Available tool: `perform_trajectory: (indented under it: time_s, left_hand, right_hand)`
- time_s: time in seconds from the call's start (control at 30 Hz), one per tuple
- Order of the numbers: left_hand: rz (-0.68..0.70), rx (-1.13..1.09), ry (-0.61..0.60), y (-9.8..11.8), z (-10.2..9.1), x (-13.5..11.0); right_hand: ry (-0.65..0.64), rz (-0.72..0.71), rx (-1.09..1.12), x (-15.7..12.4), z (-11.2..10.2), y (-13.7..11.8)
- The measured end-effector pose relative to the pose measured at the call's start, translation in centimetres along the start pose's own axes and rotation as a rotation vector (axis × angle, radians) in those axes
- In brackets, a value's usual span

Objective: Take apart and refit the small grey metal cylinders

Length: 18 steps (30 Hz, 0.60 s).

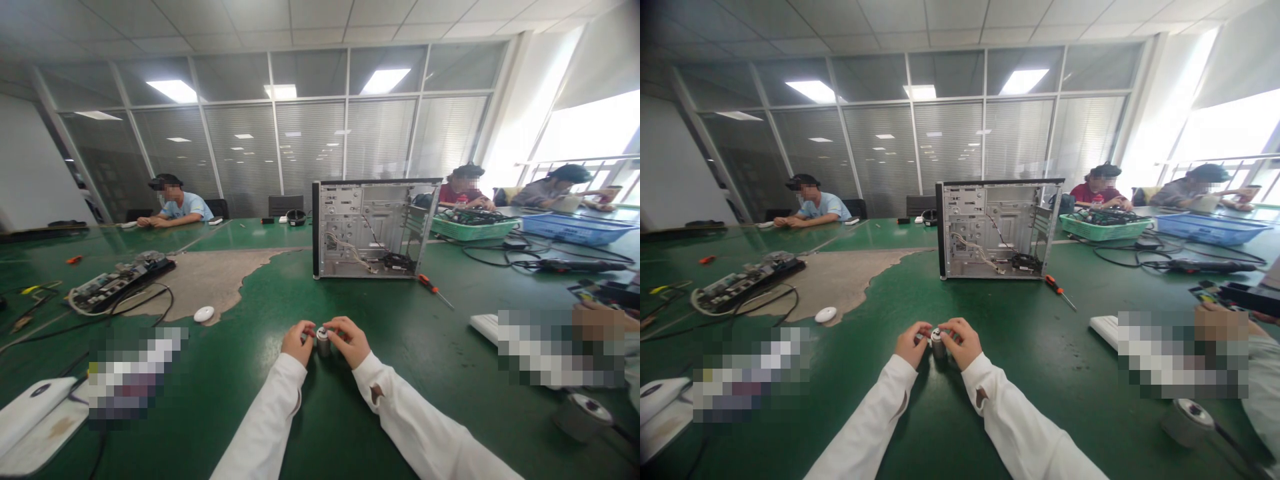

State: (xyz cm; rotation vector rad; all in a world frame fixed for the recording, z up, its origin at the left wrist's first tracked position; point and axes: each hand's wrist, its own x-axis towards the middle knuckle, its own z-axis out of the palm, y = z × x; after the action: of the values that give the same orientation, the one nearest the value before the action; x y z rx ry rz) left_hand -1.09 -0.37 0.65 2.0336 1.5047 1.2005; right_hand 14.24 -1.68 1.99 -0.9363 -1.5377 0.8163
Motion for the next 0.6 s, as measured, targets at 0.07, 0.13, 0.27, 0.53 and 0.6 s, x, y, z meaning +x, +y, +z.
perform_trajectory:
  time_s: [0.07,0.13,0.27,0.53,0.6]
  left_hand:
    - [0.002,0.004,-0.003,0.0,0.0,0.0]
    - [-0.001,0.007,-0.002,0.1,0.0,0.0]
    - [-0.005,0.014,0.000,0.4,-0.1,-0.1]
    - [-0.015,0.008,-0.003,0.3,0.0,0.0]
    - [-0.029,0.009,-0.006,0.2,0.0,0.1]
  right_hand:
    - [-0.001,-0.014,-0.047,0.0,0.2,-0.1]
    - [0.004,-0.028,-0.060,0.1,0.4,-0.1]
    - [0.002,-0.045,-0.113,0.3,0.6,-0.3]
    - [-0.011,-0.108,-0.149,0.6,0.7,-1.1]
    - [-0.019,-0.127,-0.165,0.7,0.8,-1.4]
